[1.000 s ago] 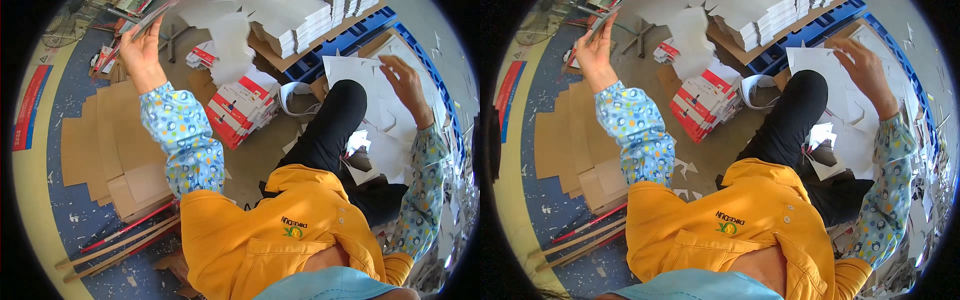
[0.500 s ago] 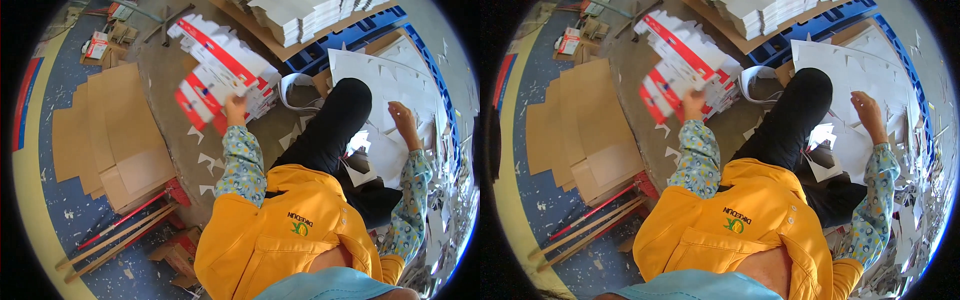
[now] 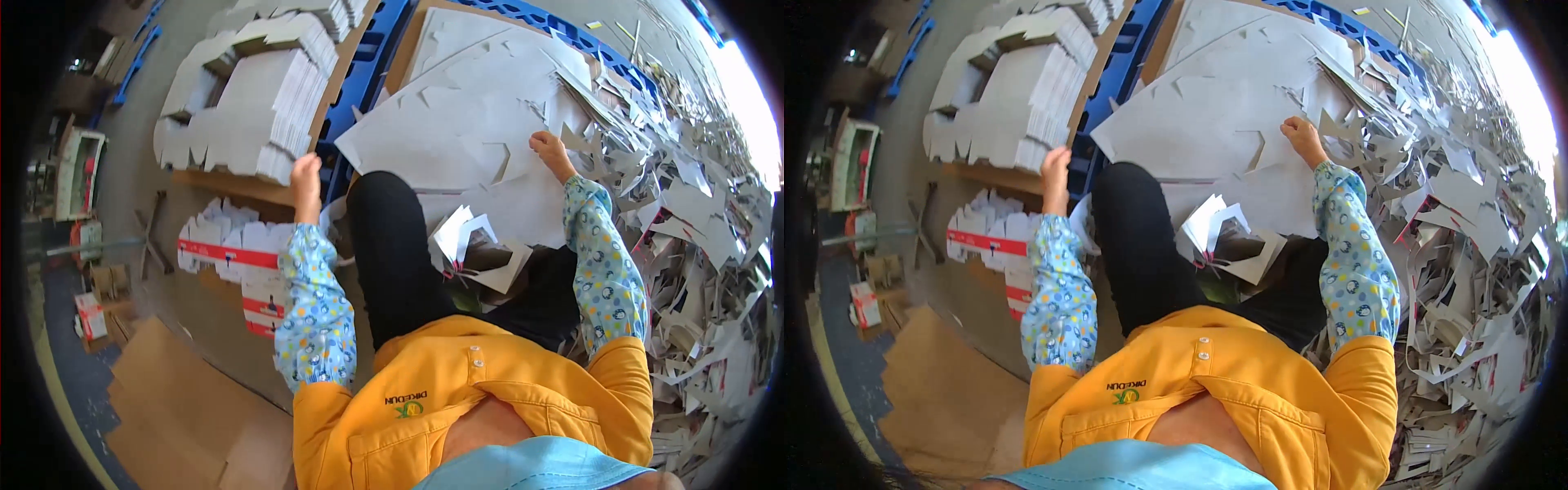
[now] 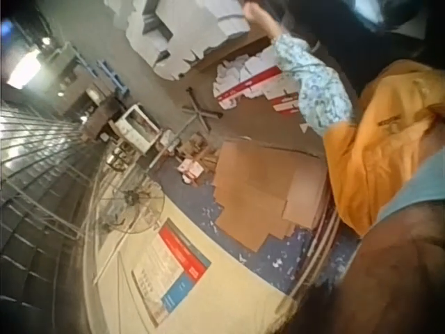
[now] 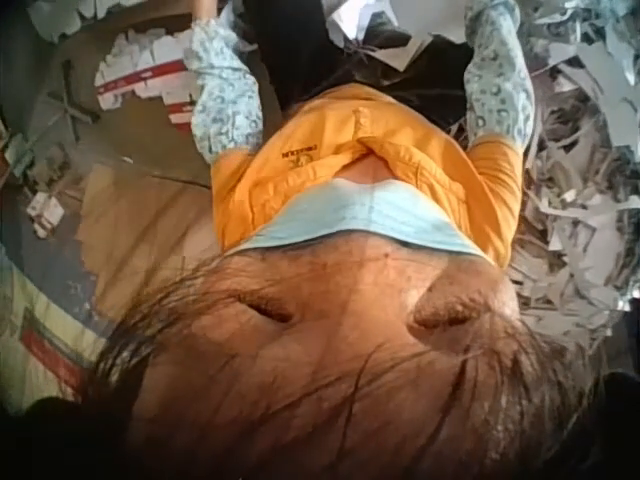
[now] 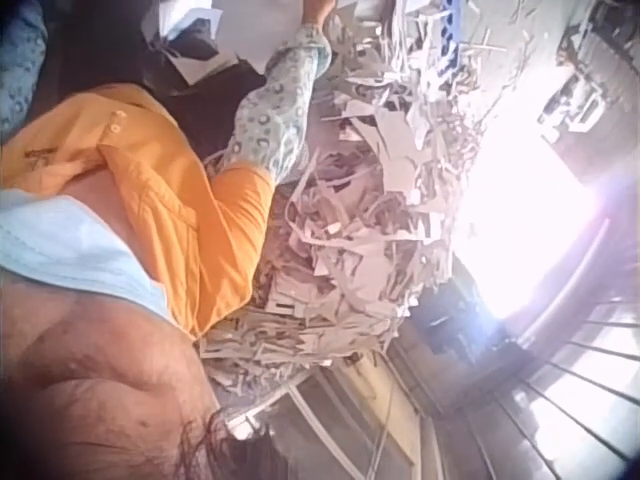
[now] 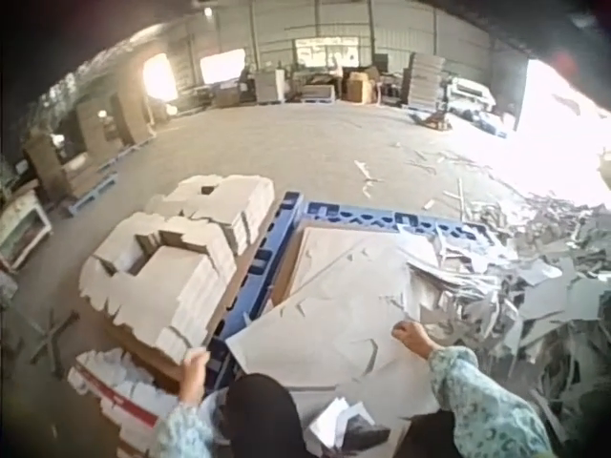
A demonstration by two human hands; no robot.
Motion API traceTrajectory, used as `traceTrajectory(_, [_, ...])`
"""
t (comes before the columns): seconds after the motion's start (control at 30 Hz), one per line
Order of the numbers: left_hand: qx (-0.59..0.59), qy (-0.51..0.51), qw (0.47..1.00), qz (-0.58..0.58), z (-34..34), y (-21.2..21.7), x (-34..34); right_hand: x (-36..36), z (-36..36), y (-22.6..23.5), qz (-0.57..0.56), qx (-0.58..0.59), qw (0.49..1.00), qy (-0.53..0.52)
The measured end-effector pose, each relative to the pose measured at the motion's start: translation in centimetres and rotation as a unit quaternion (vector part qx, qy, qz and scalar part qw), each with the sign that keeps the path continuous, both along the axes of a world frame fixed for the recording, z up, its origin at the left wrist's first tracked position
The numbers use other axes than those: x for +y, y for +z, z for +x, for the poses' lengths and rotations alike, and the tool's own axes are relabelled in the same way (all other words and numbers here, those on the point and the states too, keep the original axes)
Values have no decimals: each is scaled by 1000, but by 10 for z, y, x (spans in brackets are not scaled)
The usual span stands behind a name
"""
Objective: Stripping waste material from die-cut cardboard blanks and stacking the finished pieces.
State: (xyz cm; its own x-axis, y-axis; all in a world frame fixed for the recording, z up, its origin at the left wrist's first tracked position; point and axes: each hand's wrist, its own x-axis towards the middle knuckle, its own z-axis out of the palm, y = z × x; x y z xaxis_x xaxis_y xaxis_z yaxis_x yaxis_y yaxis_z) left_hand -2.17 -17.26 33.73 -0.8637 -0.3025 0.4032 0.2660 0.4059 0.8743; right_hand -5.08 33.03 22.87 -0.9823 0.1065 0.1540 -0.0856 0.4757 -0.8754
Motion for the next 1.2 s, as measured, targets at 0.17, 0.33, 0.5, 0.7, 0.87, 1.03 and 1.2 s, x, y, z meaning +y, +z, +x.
traceTrajectory(0.17, [-109,-96,960,-240,-49,-1,75,-18,1,-9,19,32,996,-77])
traceTrajectory(0.33, [-235,-39,881,-408,-42,-6,142,-20,15,-12,-40,-35,991,-119])
traceTrajectory(0.5, [-282,-13,868,-408,-39,-11,157,-27,18,1,-24,-14,985,-172])
traceTrajectory(0.7, [-262,44,875,-405,-43,-7,150,-64,25,18,24,20,985,-171])
traceTrajectory(0.87, [-141,77,902,-401,-50,-8,149,-106,29,46,-33,57,987,-145])
traceTrajectory(1.03, [-142,36,930,-337,-40,6,163,-104,31,56,-278,55,951,-126])
traceTrajectory(1.2, [-275,-55,941,-190,-41,19,120,-105,32,51,-401,27,909,-110])
